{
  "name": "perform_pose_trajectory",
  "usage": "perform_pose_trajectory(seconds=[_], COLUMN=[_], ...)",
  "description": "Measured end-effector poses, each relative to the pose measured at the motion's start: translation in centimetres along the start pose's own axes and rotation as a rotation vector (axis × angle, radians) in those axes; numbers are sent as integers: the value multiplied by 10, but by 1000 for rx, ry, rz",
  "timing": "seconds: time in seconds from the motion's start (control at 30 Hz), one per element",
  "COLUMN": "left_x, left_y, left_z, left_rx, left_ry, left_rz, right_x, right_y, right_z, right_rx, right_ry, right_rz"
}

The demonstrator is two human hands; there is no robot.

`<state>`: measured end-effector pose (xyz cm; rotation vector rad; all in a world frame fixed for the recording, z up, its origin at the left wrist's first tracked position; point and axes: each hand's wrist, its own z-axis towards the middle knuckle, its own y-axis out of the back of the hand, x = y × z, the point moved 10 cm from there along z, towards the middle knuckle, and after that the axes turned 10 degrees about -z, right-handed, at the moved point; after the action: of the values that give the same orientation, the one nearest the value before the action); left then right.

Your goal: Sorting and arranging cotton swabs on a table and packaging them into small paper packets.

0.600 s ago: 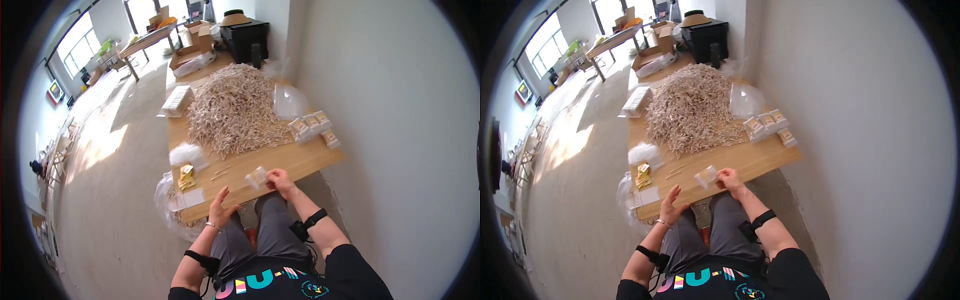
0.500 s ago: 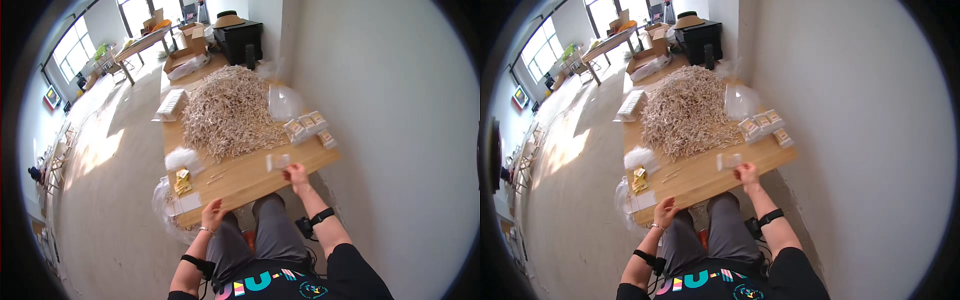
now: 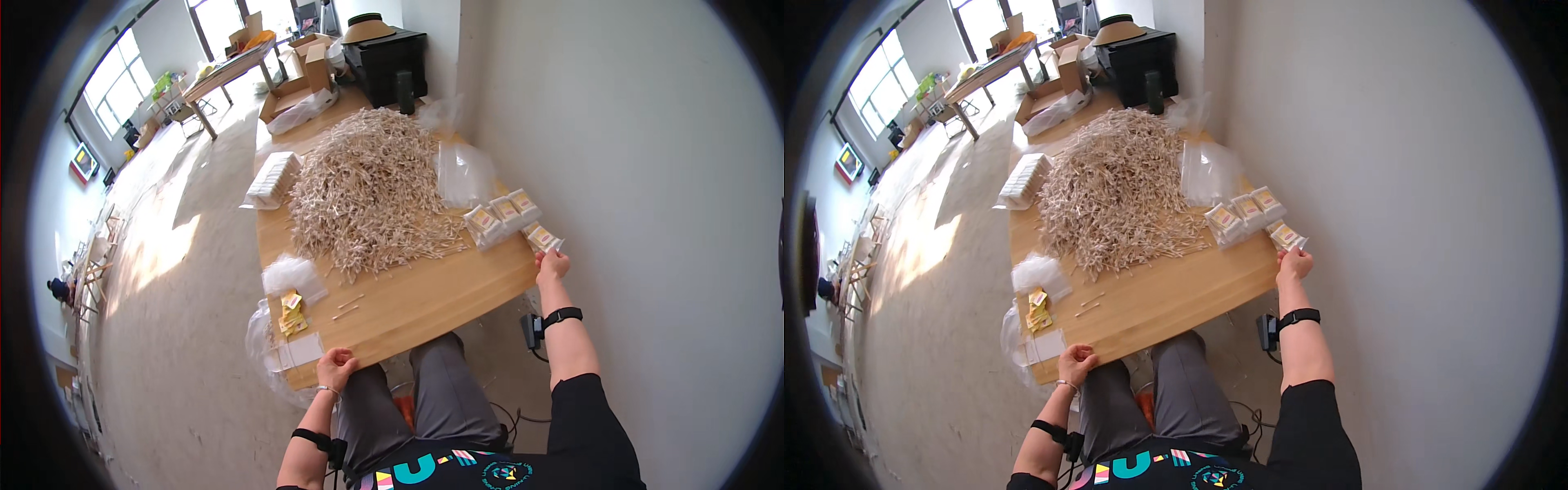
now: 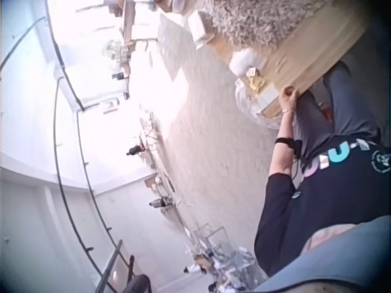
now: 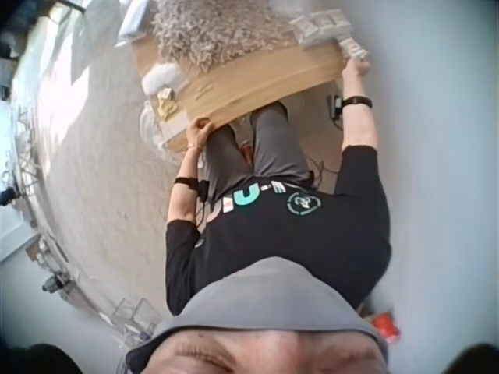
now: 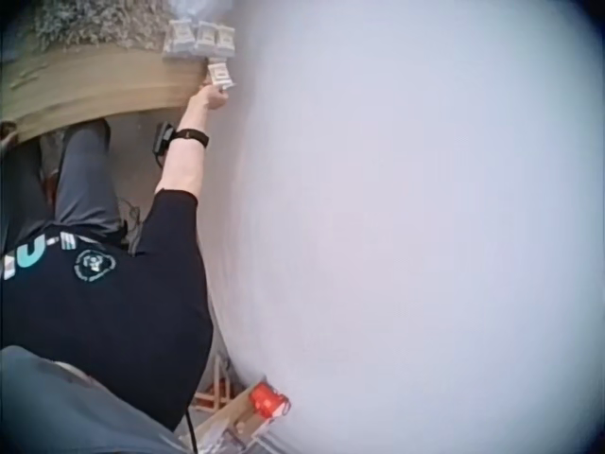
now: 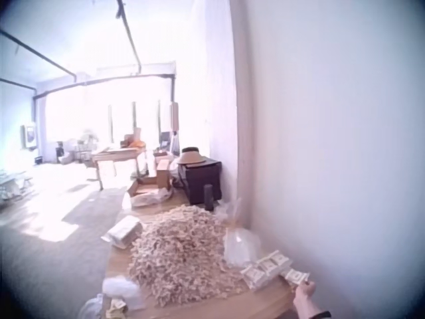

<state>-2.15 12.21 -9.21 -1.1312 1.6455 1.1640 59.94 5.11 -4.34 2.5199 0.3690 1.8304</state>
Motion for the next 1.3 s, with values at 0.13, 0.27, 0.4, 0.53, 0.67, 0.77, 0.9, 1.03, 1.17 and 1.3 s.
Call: perform_pose_trajectory(seconds=[0.13,0.27,0.4,0.53,0.67,0.77,0.9,1.03,1.17,1.3], left_x=[-7,-25,-32,-17,-29,-30,-18,-14,-7,-21], left_y=[-4,-3,-5,4,-10,-7,7,0,3,-4], left_z=[-4,-10,-10,-11,-8,-9,-17,-8,-12,-11], left_rx=[-14,-44,-57,-67,-55,-69,-98,-37,-16,-12], left_ry=[-13,-58,-70,-60,-87,-102,-25,-24,-11,-46], left_rz=[-63,32,68,-14,46,48,50,-62,-144,-135], right_x=[7,4,1,-5,-13,-20,-12,-15,-52,-91], right_y=[-13,-21,-13,-27,-22,-13,-28,-151,-232,-288], right_z=[2,0,7,5,35,31,-52,-178,-366,-413], right_rx=[2,64,-6,-11,1,-53,-174,539,1102,1028], right_ry=[21,-22,-44,-20,-9,-76,131,834,807,956], right_rz=[-63,-178,-248,-214,-182,-186,-343,-303,-613,-952])
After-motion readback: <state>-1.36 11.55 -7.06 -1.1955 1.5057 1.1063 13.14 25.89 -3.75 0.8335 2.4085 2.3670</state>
